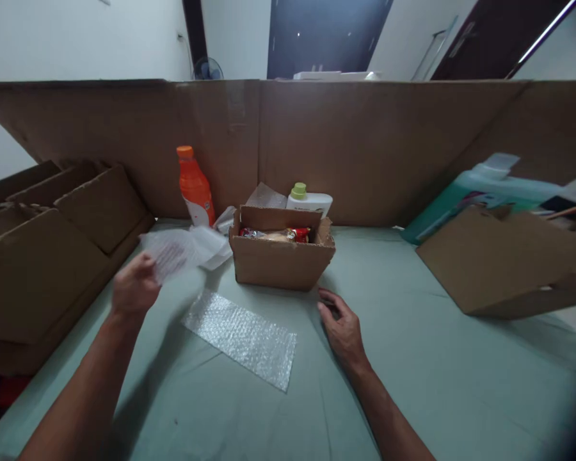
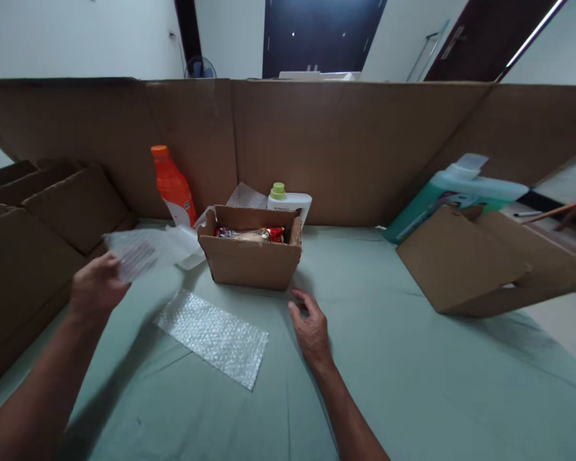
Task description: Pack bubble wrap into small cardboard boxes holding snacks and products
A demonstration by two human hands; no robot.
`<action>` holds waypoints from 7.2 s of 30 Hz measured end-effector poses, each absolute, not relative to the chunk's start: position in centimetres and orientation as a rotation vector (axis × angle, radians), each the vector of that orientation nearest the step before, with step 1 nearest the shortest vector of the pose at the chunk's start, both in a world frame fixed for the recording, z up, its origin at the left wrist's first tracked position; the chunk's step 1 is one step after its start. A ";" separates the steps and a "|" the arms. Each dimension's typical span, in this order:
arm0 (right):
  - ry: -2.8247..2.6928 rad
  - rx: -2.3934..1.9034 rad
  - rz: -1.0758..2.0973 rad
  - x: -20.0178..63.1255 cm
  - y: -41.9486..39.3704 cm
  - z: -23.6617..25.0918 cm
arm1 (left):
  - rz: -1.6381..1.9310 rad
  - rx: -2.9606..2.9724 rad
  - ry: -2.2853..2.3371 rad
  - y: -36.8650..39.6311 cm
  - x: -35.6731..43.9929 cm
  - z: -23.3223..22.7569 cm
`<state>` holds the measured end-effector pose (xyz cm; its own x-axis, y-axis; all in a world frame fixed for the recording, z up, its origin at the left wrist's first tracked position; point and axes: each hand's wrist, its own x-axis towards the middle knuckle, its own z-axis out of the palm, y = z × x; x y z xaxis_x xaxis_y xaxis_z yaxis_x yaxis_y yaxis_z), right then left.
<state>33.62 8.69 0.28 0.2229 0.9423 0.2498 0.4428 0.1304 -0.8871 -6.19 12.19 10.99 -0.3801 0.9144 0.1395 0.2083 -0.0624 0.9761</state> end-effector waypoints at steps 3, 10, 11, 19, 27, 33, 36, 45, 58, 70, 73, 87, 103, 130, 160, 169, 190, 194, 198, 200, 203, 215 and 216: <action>-1.568 -1.359 0.761 31.7 6.5 3.4 | 1.510 0.779 1.247 5.0 -6.2 10.5; -2.251 -0.688 0.931 26.8 2.7 8.5 | 1.033 0.453 0.569 -4.4 2.3 7.6; -2.317 -0.608 0.987 26.7 2.5 8.7 | 0.994 0.450 0.518 -4.9 3.4 7.6; -2.232 -0.404 1.550 30.6 0.4 8.5 | 0.841 0.323 0.299 -6.7 4.9 8.6; -2.411 -0.829 1.327 31.0 -3.2 9.5 | 0.822 0.342 0.348 -6.9 0.1 7.3; -2.449 -0.898 1.142 31.7 -2.3 11.1 | 1.047 0.481 0.976 -3.4 -8.1 6.9; -2.331 -1.004 1.177 30.5 0.7 10.5 | 1.064 0.583 1.398 -1.5 -13.7 7.4; -2.578 -1.372 0.584 16.8 11.8 6.9 | 0.354 1.320 2.857 0.7 -20.9 9.0; -2.439 -1.516 0.558 8.8 18.2 6.3 | 0.575 1.621 2.288 13.4 -10.8 3.0; -1.605 -1.631 1.279 28.4 1.0 6.6 | 0.418 1.831 1.773 8.3 -4.8 5.0; -1.859 -1.871 0.918 30.1 -0.8 4.0 | 0.236 1.901 1.843 8.0 -2.9 3.7; -2.246 -1.635 0.321 25.8 3.4 1.6 | 0.058 2.038 1.981 9.9 -3.6 3.2; -1.655 -1.828 0.593 35.5 1.5 1.9 | -0.028 2.170 1.789 4.2 3.0 5.2; -2.283 -1.759 -0.169 35.6 0.3 -0.4 | 0.300 2.680 1.280 2.0 6.0 0.7; -1.813 -1.695 0.837 31.5 -8.4 2.5 | 0.264 2.184 1.683 7.7 6.9 5.9; -1.839 -1.697 0.377 34.9 3.0 2.9 | 0.735 1.928 1.845 12.2 4.7 5.8; -2.000 -1.761 0.433 34.6 3.4 2.3 | 0.592 1.984 1.890 8.1 2.5 2.2; -2.177 -1.704 0.120 33.6 -4.1 -0.4 | 0.457 2.079 1.883 5.6 3.7 1.1; -2.070 -1.653 0.175 31.9 -7.4 -0.5 | 0.399 2.153 1.843 5.0 5.9 1.3; -1.956 -1.657 0.318 31.0 -8.5 0.0 | 0.385 2.181 1.821 5.3 6.7 1.8; -1.719 -1.682 0.609 29.5 -10.6 0.3 | 0.377 2.231 1.768 6.5 7.8 2.8; -1.175 -1.531 1.333 27.8 -12.4 1.0 | 0.536 2.357 1.092 -0.2 4.5 4.5; -1.090 -1.512 1.378 27.9 -12.3 1.3 | 0.584 2.302 0.926 -2.4 3.4 4.5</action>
<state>27.94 -12.30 1.29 0.0350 0.9513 -0.3064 0.0788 -0.3083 -0.9480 3.43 -2.42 4.55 0.6629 0.7279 0.1756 0.4723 -0.5884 0.6563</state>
